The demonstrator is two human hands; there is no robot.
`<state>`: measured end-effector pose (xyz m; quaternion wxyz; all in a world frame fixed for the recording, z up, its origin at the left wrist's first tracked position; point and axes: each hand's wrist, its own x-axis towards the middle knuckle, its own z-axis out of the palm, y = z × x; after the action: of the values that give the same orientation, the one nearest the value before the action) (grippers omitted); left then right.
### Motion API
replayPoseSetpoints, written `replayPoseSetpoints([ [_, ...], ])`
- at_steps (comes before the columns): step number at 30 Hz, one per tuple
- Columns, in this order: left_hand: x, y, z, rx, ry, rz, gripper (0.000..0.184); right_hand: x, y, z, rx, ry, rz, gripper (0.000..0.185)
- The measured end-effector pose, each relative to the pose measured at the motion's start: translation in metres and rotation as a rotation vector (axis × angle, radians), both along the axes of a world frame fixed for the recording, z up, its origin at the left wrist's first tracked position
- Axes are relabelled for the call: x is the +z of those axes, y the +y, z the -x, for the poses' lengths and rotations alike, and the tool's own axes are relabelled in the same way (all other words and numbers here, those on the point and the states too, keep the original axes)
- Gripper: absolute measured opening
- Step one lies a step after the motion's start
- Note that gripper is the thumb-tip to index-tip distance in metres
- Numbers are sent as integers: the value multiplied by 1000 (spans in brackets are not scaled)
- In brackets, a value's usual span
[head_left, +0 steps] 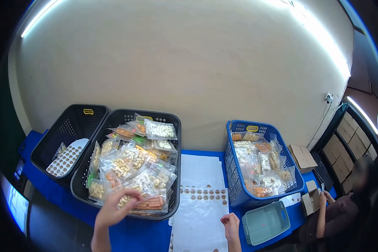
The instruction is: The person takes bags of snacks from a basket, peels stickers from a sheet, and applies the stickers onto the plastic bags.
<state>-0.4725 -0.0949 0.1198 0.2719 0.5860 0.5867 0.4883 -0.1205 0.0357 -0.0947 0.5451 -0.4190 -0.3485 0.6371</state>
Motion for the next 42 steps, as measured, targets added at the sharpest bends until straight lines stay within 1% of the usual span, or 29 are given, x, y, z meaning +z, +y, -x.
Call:
replayPoseSetpoints([
  [2, -1, 44, 24, -121, 130, -84, 19, 3, 2, 5, -15, -31, -25, 14],
  [4, 6, 82, 35, -143, 206, 13, 22, 5, 0, 10, -34, -54, -16, 13],
  [5, 0, 102, 46, -163, 296, 45, 25, 6, -1, 12, -44, -66, 4, 13],
  [6, -12, 122, 58, -184, 385, 78, 29, 4, -3, 13, -31, -64, 11, 13],
  [9, -60, 172, 78, -112, 561, -14, 37, -3, -11, 14, -31, -113, 20, 11],
  [11, -95, 199, 84, -21, 708, -127, 42, -5, -19, 15, -66, -112, -12, 8],
  [12, -104, 205, 83, 26, 779, -186, 44, -6, -21, 14, -83, -114, -30, 9],
  [15, -113, 206, 84, 54, 890, -265, 42, -19, -27, 9, -70, -137, 3, 16],
  [16, -115, 204, 84, 47, 917, -244, 38, -24, -31, 10, -56, -138, 32, 17],
  [18, -112, 198, 80, 36, 962, -211, 31, -14, -36, 17, -31, -145, 80, 21],
  [21, -118, 202, 82, 28, 1081, -294, 14, -15, -40, 23, 36, -159, 72, 19],
  [24, -120, 203, 85, 39, 1034, -384, 9, -13, -39, 27, 80, -169, 53, 16],
  [27, -107, 193, 80, 85, 918, -328, 11, -11, -38, 30, 89, -181, 24, 15],
  [30, -76, 183, 66, 234, 580, -374, 12, -12, -38, 26, 61, -208, 3, 14],
  [33, -43, 170, 52, 168, -54, -306, 16, -24, -42, 19, 36, -194, 19, 15],
  [34, -27, 161, 44, 94, -199, -303, 20, -28, -42, 16, 34, -186, 37, 15],
  [37, -9, 141, 29, 17, -362, -338, 19, -35, -46, 17, 70, -94, 84, 17],
  [39, 2, 124, 10, 20, -386, -397, 20, -31, -51, 19, 121, -32, 113, 21],
  [41, 1, 103, -11, -10, -386, -433, 19, -23, -53, 21, 346, 45, 157, 27],
  [42, -12, 92, -27, -75, -405, -488, 18, -21, -54, 21, 457, 81, 178, 31],
])
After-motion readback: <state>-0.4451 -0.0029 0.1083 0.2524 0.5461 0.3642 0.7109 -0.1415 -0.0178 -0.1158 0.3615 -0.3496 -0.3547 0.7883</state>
